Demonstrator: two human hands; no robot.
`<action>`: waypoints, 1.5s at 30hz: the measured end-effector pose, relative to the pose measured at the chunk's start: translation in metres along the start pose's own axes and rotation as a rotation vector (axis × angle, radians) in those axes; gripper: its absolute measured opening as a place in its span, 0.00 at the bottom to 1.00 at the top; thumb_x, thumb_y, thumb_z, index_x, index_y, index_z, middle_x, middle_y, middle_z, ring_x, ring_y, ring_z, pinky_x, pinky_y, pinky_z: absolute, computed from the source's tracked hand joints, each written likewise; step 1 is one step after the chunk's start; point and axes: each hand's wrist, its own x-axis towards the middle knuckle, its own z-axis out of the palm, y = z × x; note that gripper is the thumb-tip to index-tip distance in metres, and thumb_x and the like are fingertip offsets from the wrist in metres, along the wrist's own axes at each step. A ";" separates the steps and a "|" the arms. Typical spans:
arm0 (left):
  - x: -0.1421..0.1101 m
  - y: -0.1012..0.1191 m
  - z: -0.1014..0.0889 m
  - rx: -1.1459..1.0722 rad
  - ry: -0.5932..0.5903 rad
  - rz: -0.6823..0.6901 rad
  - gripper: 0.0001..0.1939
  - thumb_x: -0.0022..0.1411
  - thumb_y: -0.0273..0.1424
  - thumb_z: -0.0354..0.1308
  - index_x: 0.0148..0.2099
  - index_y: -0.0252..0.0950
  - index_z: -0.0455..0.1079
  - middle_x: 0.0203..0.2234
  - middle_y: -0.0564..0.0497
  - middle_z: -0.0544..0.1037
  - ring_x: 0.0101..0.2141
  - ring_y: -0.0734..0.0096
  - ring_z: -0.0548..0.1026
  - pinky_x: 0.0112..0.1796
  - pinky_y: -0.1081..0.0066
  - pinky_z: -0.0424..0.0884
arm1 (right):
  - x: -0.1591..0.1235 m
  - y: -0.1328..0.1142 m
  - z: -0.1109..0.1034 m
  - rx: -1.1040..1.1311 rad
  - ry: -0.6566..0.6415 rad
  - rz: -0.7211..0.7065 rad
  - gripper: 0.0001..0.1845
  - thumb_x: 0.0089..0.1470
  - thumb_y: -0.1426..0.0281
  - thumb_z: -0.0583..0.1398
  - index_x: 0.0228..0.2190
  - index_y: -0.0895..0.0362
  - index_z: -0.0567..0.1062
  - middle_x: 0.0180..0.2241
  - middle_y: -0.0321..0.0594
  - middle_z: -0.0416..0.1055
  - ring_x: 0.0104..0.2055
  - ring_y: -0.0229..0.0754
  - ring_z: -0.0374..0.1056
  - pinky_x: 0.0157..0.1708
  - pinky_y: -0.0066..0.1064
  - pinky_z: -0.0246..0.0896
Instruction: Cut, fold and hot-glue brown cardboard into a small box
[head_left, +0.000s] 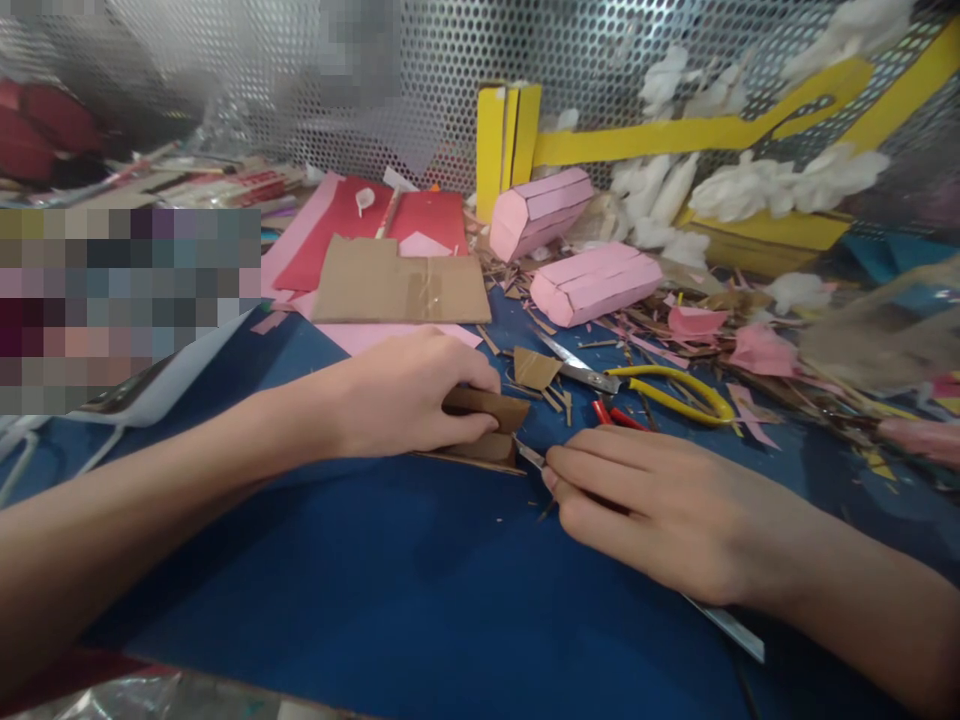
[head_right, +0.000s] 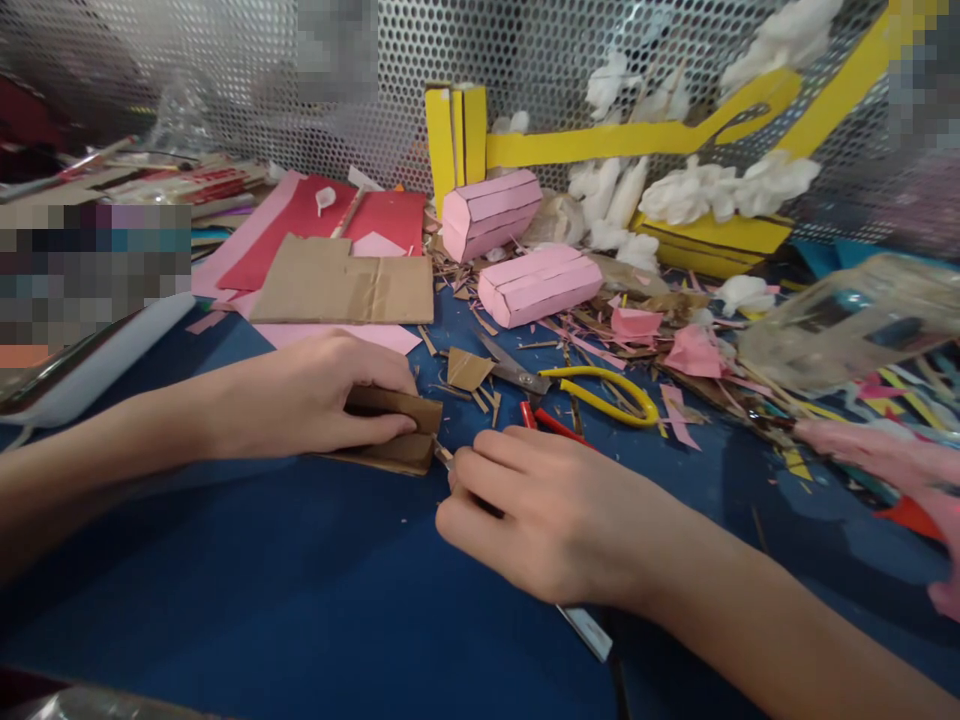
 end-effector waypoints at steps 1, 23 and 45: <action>0.000 0.000 0.000 0.000 0.003 0.003 0.06 0.62 0.25 0.60 0.34 0.36 0.77 0.25 0.54 0.77 0.26 0.72 0.72 0.28 0.72 0.62 | 0.000 0.000 0.000 -0.018 0.002 -0.005 0.19 0.70 0.78 0.51 0.29 0.57 0.74 0.35 0.47 0.78 0.33 0.44 0.70 0.34 0.35 0.65; -0.001 0.000 0.000 -0.003 0.000 0.003 0.06 0.63 0.26 0.60 0.36 0.36 0.78 0.26 0.53 0.77 0.27 0.71 0.72 0.28 0.71 0.62 | -0.001 -0.001 -0.003 -0.086 -0.041 -0.057 0.18 0.71 0.76 0.50 0.32 0.57 0.75 0.35 0.47 0.78 0.35 0.44 0.72 0.37 0.36 0.68; 0.000 0.002 -0.001 -0.004 -0.015 0.002 0.06 0.63 0.25 0.60 0.37 0.35 0.79 0.27 0.52 0.78 0.28 0.70 0.73 0.29 0.71 0.63 | 0.001 -0.004 0.006 -0.168 0.060 -0.084 0.14 0.66 0.77 0.56 0.30 0.58 0.77 0.33 0.48 0.80 0.33 0.46 0.73 0.34 0.37 0.71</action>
